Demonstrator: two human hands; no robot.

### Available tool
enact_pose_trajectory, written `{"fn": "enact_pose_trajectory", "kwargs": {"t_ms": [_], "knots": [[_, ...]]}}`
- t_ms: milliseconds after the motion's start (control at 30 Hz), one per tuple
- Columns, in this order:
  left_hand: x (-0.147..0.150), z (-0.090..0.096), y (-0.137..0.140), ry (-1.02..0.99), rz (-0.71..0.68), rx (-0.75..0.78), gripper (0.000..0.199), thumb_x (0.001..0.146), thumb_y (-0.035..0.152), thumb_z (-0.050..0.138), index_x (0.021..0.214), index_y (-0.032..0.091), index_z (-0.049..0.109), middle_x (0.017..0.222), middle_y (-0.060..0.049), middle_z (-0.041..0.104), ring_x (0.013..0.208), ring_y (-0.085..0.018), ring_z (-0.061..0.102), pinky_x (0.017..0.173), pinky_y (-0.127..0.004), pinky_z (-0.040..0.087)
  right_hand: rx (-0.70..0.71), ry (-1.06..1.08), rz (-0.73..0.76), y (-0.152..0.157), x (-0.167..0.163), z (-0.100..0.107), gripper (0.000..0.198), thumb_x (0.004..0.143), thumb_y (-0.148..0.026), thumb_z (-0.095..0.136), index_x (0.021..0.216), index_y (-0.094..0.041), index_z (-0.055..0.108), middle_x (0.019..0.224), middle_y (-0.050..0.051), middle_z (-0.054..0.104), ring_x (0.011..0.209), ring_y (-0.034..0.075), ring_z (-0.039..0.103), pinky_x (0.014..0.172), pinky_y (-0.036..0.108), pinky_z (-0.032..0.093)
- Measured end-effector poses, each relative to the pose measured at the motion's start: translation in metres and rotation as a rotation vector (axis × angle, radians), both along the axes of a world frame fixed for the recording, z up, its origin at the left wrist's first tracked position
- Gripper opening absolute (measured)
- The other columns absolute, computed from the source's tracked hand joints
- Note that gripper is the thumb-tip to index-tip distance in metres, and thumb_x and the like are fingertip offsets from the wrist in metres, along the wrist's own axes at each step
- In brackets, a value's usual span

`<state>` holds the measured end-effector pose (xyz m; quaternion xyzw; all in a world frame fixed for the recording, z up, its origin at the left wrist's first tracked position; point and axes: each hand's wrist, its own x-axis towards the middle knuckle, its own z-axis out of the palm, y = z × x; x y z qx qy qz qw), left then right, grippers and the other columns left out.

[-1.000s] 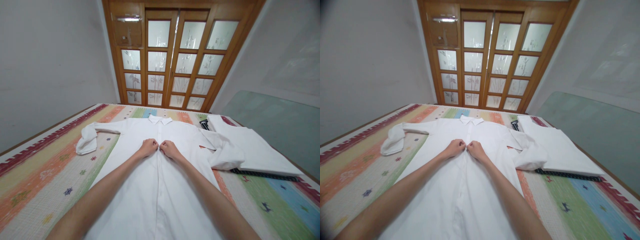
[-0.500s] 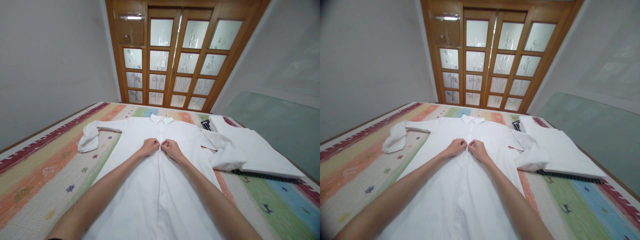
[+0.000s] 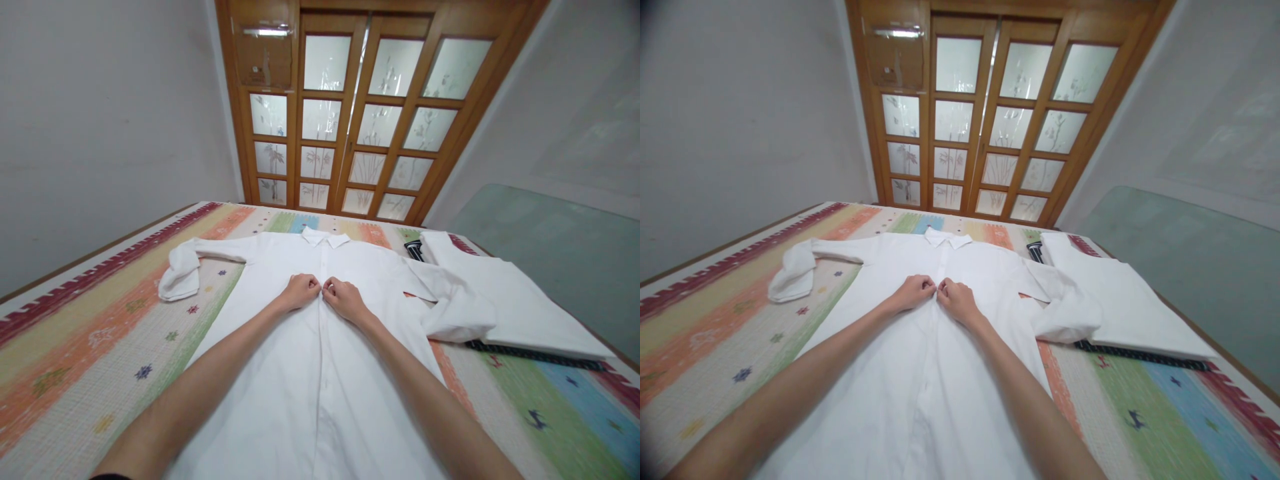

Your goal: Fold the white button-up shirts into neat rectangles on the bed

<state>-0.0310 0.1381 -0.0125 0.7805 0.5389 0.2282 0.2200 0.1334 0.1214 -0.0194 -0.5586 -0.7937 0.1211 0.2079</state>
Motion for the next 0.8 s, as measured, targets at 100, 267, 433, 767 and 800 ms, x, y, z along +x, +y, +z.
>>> {"fn": "enact_pose_trajectory", "kwargs": {"t_ms": [100,267,433,767,800], "knots": [[-0.0009,0.0001,0.0006,0.006,-0.007,0.008,0.024,0.081,0.024,0.052,0.085,0.015,0.074,0.08,-0.005,0.073,0.075,-0.017,0.064,0.073,-0.026,0.045,0.0,-0.007,0.033,0.0004,0.0028,0.0004,0.01,0.087,-0.02,0.055,0.094,-0.02,0.063,0.071,0.0,0.069,0.07,0.015,0.061,0.063,0.023,0.031],[-0.0011,-0.0012,0.0007,-0.004,-0.018,0.024,0.025,0.081,0.026,0.052,0.084,0.015,0.074,0.079,-0.004,0.073,0.073,-0.017,0.063,0.072,-0.026,0.045,0.006,0.08,0.109,0.0037,0.0073,-0.0028,0.01,0.088,-0.018,0.053,0.092,-0.019,0.062,0.065,-0.002,0.065,0.062,0.013,0.056,0.063,0.023,0.032],[-0.0012,-0.0039,0.0005,-0.028,-0.011,0.039,0.024,0.081,0.026,0.052,0.083,0.015,0.074,0.075,-0.003,0.072,0.071,-0.016,0.062,0.07,-0.025,0.045,-0.014,0.156,0.141,0.0051,0.0095,-0.0048,0.008,0.088,-0.019,0.052,0.09,-0.019,0.06,0.061,-0.004,0.061,0.058,0.013,0.051,0.062,0.023,0.033],[-0.0033,-0.0054,0.0008,-0.103,0.005,0.019,0.023,0.079,0.027,0.056,0.082,0.015,0.075,0.071,-0.002,0.071,0.068,-0.015,0.061,0.066,-0.024,0.046,-0.036,0.273,0.184,0.0054,0.0104,-0.0054,0.008,0.086,-0.018,0.052,0.086,-0.018,0.06,0.059,-0.006,0.054,0.056,0.012,0.047,0.062,0.023,0.036],[-0.0032,-0.0049,0.0004,-0.105,0.008,0.018,0.023,0.078,0.027,0.056,0.082,0.015,0.075,0.07,-0.002,0.071,0.068,-0.015,0.061,0.066,-0.024,0.046,-0.015,0.268,0.191,0.0061,0.0109,-0.0059,0.007,0.086,-0.019,0.052,0.085,-0.019,0.059,0.061,-0.005,0.054,0.059,0.013,0.048,0.063,0.024,0.037]]}}
